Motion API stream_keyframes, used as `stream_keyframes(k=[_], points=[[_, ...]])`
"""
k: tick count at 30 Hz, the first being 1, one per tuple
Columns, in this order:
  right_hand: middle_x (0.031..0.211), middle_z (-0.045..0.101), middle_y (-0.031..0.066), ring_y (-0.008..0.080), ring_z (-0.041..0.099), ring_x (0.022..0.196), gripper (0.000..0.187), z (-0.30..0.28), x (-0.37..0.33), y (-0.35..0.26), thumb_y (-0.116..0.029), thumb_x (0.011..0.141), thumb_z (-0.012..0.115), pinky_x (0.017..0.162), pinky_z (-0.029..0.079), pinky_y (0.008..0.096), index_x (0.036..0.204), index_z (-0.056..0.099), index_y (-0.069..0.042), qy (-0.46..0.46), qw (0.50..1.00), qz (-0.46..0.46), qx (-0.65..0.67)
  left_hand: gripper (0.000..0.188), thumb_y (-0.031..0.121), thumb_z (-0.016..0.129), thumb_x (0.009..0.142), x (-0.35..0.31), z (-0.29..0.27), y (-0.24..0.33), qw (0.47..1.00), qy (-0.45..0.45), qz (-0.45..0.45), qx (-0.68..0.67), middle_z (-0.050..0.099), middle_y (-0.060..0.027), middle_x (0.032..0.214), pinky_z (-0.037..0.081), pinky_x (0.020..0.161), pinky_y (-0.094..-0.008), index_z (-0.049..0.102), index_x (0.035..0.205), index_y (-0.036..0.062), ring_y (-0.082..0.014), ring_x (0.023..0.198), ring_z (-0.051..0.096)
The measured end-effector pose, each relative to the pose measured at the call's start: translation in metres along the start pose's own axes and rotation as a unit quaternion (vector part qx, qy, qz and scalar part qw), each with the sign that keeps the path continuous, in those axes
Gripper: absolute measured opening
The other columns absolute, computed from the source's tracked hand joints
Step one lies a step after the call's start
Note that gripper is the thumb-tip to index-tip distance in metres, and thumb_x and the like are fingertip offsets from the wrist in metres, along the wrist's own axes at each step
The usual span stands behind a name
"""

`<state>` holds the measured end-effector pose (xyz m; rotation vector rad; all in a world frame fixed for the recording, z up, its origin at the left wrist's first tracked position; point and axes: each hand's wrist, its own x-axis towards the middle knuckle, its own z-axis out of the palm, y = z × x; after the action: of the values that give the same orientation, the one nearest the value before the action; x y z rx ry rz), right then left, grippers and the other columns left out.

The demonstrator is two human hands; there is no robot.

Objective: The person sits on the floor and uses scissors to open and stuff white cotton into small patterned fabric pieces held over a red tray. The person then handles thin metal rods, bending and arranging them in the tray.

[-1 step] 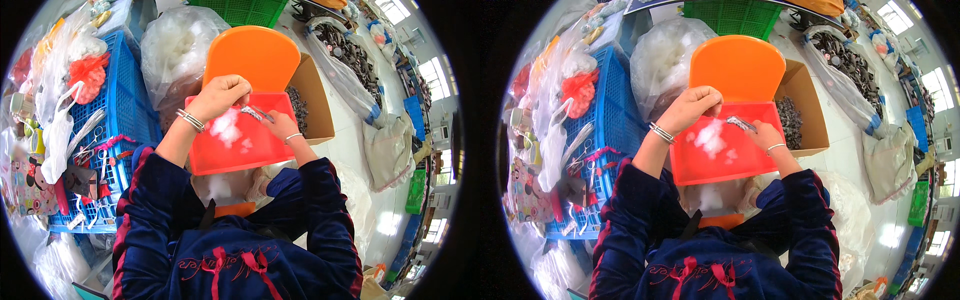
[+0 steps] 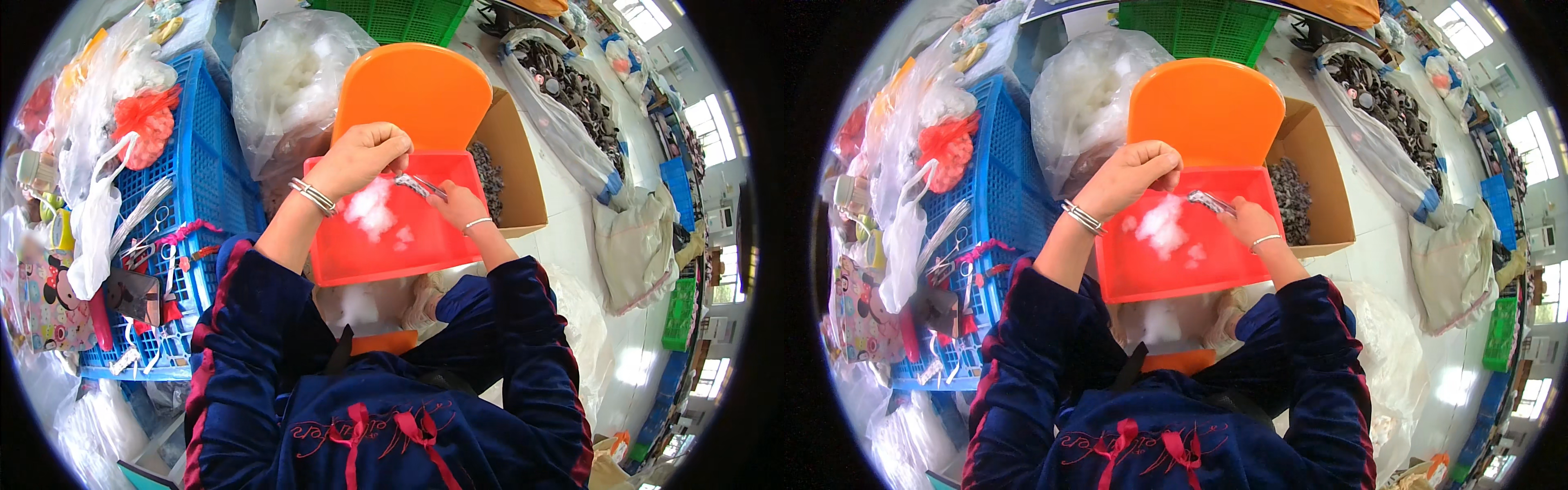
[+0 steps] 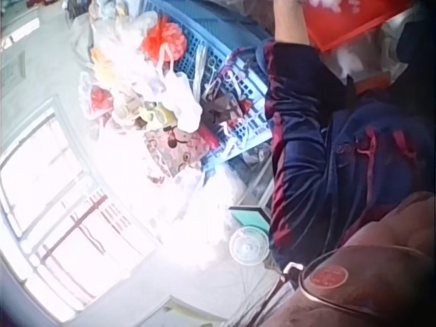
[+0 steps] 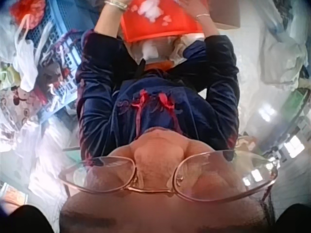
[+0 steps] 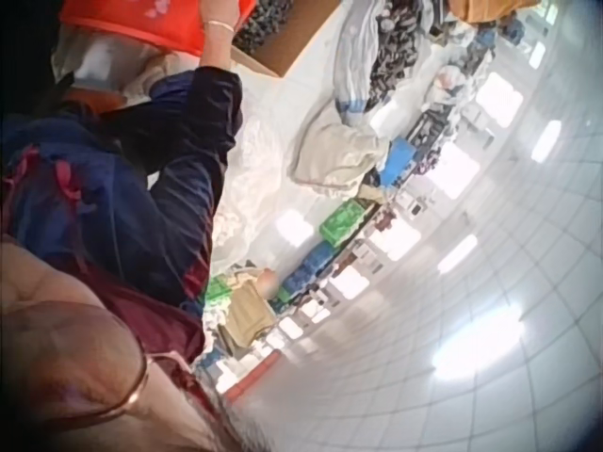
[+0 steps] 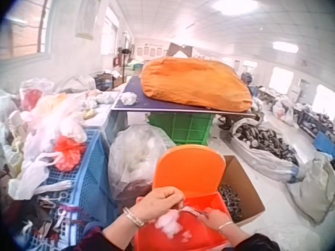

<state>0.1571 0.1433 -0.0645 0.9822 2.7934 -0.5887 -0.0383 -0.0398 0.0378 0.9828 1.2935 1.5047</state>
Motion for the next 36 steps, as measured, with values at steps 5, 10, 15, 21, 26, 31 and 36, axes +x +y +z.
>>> stream_keyframes(k=[5, 10, 15, 21, 26, 31, 36], points=[[0.083, 0.065, 0.0276, 0.0425, 0.064, 0.085, 0.027, 0.013, 0.007, 0.001, -0.027, 0.09, 0.056, 0.073, 0.051, 0.0521, 0.093, 0.055, 0.0, 0.016, 0.998, 0.011, -0.056, 0.022, 0.021, 0.052, 0.099, 0.004, -0.007, -0.003, 1.0, 0.001, 0.009, 0.011, 0.061, -0.0002, 0.08, 0.049, 0.074, -0.0247, 0.06, 0.087, 0.0033, -0.0082, 0.075, 0.056], [0.082, 0.066, 0.0226, 0.0391, 0.066, 0.085, 0.022, 0.02, 0.004, 0.009, -0.024, 0.088, 0.058, 0.073, 0.053, 0.0511, 0.091, 0.057, -0.002, 0.025, 0.992, -0.014, -0.126, 0.022, 0.02, 0.052, 0.098, 0.005, -0.008, 0.0, 1.0, 0.004, 0.009, 0.018, 0.06, -0.0001, 0.079, 0.048, 0.073, -0.024, 0.059, 0.087, 0.0029, -0.0079, 0.074, 0.056], [0.079, 0.067, 0.0184, 0.0343, 0.066, 0.078, 0.019, 0.011, 0.007, 0.014, -0.02, 0.087, 0.06, 0.069, 0.052, 0.0432, 0.086, 0.06, 0.0, 0.039, 0.997, -0.044, -0.057, 0.02, 0.019, 0.053, 0.098, 0.006, -0.009, -0.006, 0.999, 0.009, 0.006, 0.031, 0.061, -0.0006, 0.079, 0.048, 0.073, -0.024, 0.06, 0.088, 0.002, -0.008, 0.074, 0.057], [0.073, 0.064, 0.0174, 0.0287, 0.063, 0.068, 0.015, -0.069, -0.023, -0.012, -0.015, 0.083, 0.065, 0.063, 0.048, 0.0362, 0.086, 0.063, 0.0, 0.006, 0.962, -0.074, 0.264, 0.022, 0.02, 0.055, 0.096, 0.006, -0.009, -0.012, 0.994, 0.045, 0.014, 0.102, 0.061, -0.0005, 0.077, 0.049, 0.072, -0.0238, 0.06, 0.086, 0.0009, -0.008, 0.073, 0.057], [0.081, 0.067, 0.0175, 0.0344, 0.066, 0.08, 0.017, -0.034, -0.015, 0.004, -0.02, 0.084, 0.063, 0.07, 0.052, 0.0436, 0.085, 0.063, -0.003, 0.014, 0.999, -0.025, -0.039, 0.022, 0.019, 0.056, 0.094, 0.004, -0.001, -0.008, 0.991, 0.019, -0.01, 0.133, 0.061, -0.0004, 0.076, 0.049, 0.072, -0.0237, 0.061, 0.085, 0.0006, -0.0078, 0.073, 0.057], [0.087, 0.067, 0.02, 0.0372, 0.065, 0.085, 0.018, 0.013, 0.007, 0.022, -0.022, 0.084, 0.062, 0.075, 0.052, 0.0471, 0.088, 0.063, -0.004, 0.021, 0.99, -0.019, -0.139, 0.022, 0.019, 0.056, 0.094, 0.005, -0.001, -0.011, 0.992, 0.008, -0.016, 0.126, 0.062, -0.0008, 0.076, 0.048, 0.072, -0.0238, 0.062, 0.084, 0.0003, -0.0076, 0.073, 0.057], [0.078, 0.064, 0.0112, 0.0241, 0.063, 0.071, 0.015, -0.029, 0.004, 0.011, -0.017, 0.089, 0.058, 0.064, 0.049, 0.0355, 0.088, 0.061, -0.001, -0.022, 0.987, -0.103, 0.123, 0.022, 0.019, 0.055, 0.094, 0.006, -0.006, -0.012, 0.99, 0.004, -0.03, 0.137, 0.063, -0.0016, 0.077, 0.049, 0.073, -0.0239, 0.062, 0.085, 0.0, -0.008, 0.074, 0.057]])
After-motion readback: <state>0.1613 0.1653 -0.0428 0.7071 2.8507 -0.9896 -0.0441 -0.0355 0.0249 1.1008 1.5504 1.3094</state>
